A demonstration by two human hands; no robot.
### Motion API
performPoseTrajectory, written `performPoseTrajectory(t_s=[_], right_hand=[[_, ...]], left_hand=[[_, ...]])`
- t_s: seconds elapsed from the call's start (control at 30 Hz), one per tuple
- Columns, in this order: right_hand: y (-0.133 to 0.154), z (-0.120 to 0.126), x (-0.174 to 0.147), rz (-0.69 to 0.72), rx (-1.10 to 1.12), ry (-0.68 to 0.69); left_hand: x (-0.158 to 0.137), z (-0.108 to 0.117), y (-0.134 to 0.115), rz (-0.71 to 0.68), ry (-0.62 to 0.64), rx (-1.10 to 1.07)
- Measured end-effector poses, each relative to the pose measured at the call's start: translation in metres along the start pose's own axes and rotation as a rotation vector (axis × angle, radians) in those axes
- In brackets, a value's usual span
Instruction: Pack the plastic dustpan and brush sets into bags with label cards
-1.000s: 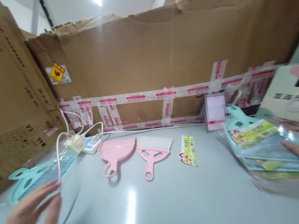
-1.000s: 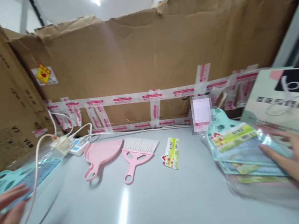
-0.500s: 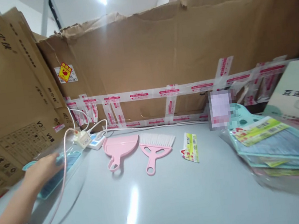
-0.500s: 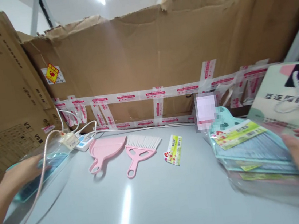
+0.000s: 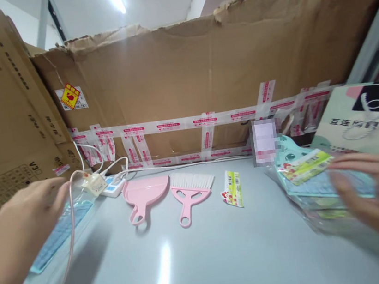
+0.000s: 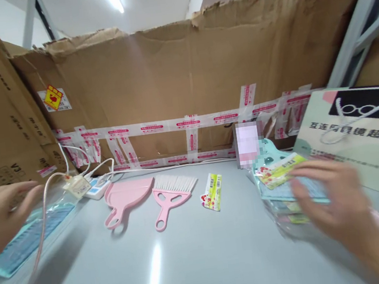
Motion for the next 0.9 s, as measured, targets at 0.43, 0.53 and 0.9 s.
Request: performPoseTrajectory(t_s=[0.43,0.53,0.9], right_hand=[[0.226,-0.18,-0.034,0.777,-0.051,0.621],[0.221,-0.179,-0.029,0.745,-0.034,0.582],[0.156,-0.112,0.039,-0.159,0.812,0.492]], left_hand=[[-0.047,-0.149,-0.182,-0.534,0.529,0.2],[-0.046,-0.15,-0.178,-0.52,0.519,0.206],[-0.031,-0.083,-0.178,-0.655,0.267,0.095]])
Point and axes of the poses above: each hand's wrist, its own x-axis towards the middle knuckle, its own z-axis out of the back of the hand, y = z × x, the point moved 10 cm from there along x, towards the middle knuckle, and after that the axes turned 3 degrees about -y, right-handed, at the moved point
